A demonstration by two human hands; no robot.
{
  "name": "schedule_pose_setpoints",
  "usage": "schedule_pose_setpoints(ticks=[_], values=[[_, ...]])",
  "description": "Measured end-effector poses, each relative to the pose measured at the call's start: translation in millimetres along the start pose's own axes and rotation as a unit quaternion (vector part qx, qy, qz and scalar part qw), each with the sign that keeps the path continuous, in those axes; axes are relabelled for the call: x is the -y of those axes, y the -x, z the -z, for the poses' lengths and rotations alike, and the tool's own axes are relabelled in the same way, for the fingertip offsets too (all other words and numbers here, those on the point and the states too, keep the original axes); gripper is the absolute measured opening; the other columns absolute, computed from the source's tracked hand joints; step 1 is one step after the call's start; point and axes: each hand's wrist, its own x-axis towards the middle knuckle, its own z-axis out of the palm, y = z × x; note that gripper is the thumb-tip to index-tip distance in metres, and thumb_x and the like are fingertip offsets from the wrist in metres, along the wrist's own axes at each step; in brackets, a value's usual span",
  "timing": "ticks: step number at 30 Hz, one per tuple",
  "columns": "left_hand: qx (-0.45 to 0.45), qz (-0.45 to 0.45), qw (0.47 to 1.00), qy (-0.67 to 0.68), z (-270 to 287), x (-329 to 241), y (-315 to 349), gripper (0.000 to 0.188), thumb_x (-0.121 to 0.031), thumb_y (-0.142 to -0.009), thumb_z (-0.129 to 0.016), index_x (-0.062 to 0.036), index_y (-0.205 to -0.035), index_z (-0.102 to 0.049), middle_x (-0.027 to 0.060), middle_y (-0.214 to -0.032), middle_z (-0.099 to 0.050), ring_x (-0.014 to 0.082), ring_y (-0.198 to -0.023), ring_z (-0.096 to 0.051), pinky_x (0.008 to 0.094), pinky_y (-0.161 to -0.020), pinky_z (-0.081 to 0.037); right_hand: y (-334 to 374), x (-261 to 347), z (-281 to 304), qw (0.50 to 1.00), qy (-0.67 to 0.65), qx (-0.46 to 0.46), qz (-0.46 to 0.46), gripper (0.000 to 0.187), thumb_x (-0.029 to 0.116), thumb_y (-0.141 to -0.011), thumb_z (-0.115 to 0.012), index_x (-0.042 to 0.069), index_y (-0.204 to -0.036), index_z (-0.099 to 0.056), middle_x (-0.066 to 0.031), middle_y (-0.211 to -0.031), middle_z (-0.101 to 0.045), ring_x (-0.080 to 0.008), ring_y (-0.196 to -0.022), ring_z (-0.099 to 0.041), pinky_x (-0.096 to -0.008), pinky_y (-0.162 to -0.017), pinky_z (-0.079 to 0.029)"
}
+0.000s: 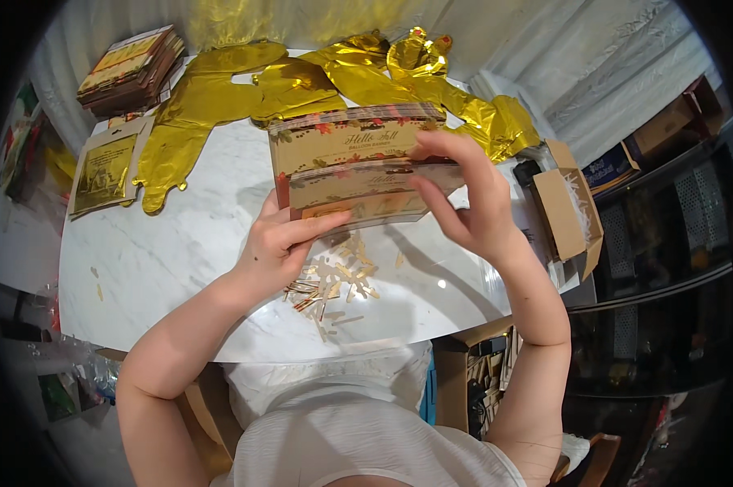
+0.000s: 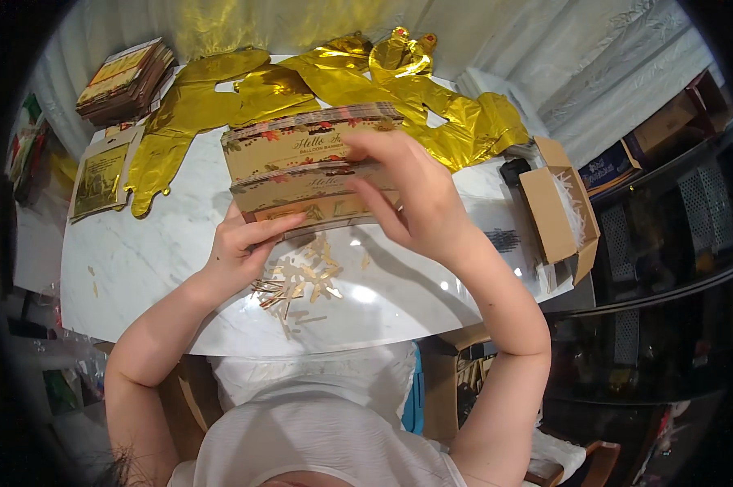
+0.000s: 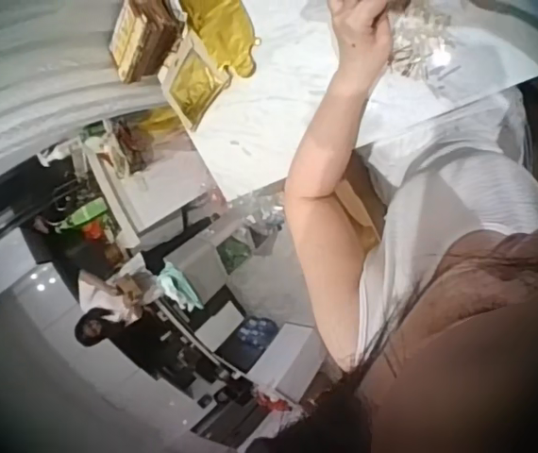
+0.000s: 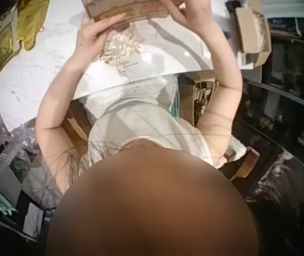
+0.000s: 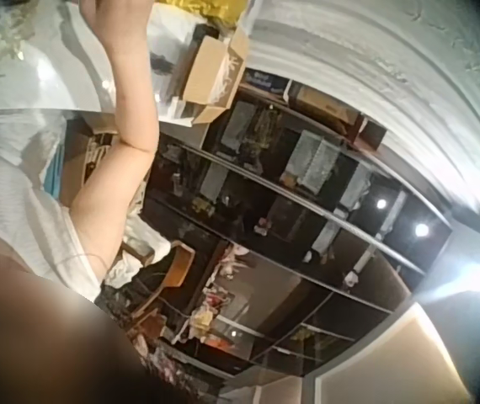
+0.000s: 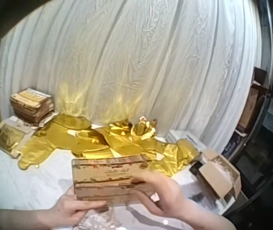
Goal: Sorting through a stack of paper signs and gold foil balloons on a marble-top table.
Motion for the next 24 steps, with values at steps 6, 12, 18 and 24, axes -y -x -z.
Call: schedule_pose_setpoints(ticks=[6,12,18,24], values=[[-0.005,-0.012,1.0,-0.002,-1,0,-1,0.059,0.016,-0.08,-0.062,-0.0194,-0.124,-0.078,0.0073,-0.125,-0.074,0.0344,-0.126,-0.058,0.0451,-0.11,-0.043,-12,5,14,0.99,-0.026,0.072,-0.122,0.037,-0.002,-0.081,-0.081,0.004,-0.116,-0.071,-0.0104,-0.101,-0.067,-0.0232,-0.091,-0.067,-0.0336,-0.08,-0.054],[-0.003,-0.009,1.0,-0.005,-2,0,-2,0.057,0.015,-0.08,-0.064,-0.0196,-0.124,-0.078,0.0064,-0.125,-0.074,0.0342,-0.128,-0.058,0.0459,-0.112,-0.043,-4,10,11,0.995,0.1,0.009,-0.015,0.03,-0.002,-0.078,-0.083,0.007,-0.106,-0.076,-0.0082,-0.098,-0.068,-0.0249,-0.088,-0.067,-0.034,-0.073,-0.054],[-0.009,-0.021,1.0,-0.009,0,2,1,0.056,0.013,-0.078,-0.066,-0.0204,-0.121,-0.079,0.0064,-0.126,-0.074,0.0352,-0.128,-0.057,0.0458,-0.113,-0.042,4,16,6,0.985,0.168,-0.004,0.04,0.033,-0.004,-0.075,-0.083,0.005,-0.105,-0.076,-0.0097,-0.096,-0.071,-0.0278,-0.085,-0.068,-0.0367,-0.069,-0.055],[0.029,-0.046,0.997,-0.048,1,11,4,0.054,0.01,-0.076,-0.07,-0.0228,-0.118,-0.081,0.0064,-0.126,-0.073,0.0355,-0.129,-0.055,0.0474,-0.113,-0.04,9,25,6,0.996,0.089,0.007,0.003,0.028,-0.008,-0.079,-0.079,0.001,-0.105,-0.072,-0.0107,-0.096,-0.071,-0.0282,-0.088,-0.068,-0.0353,-0.074,-0.055]])
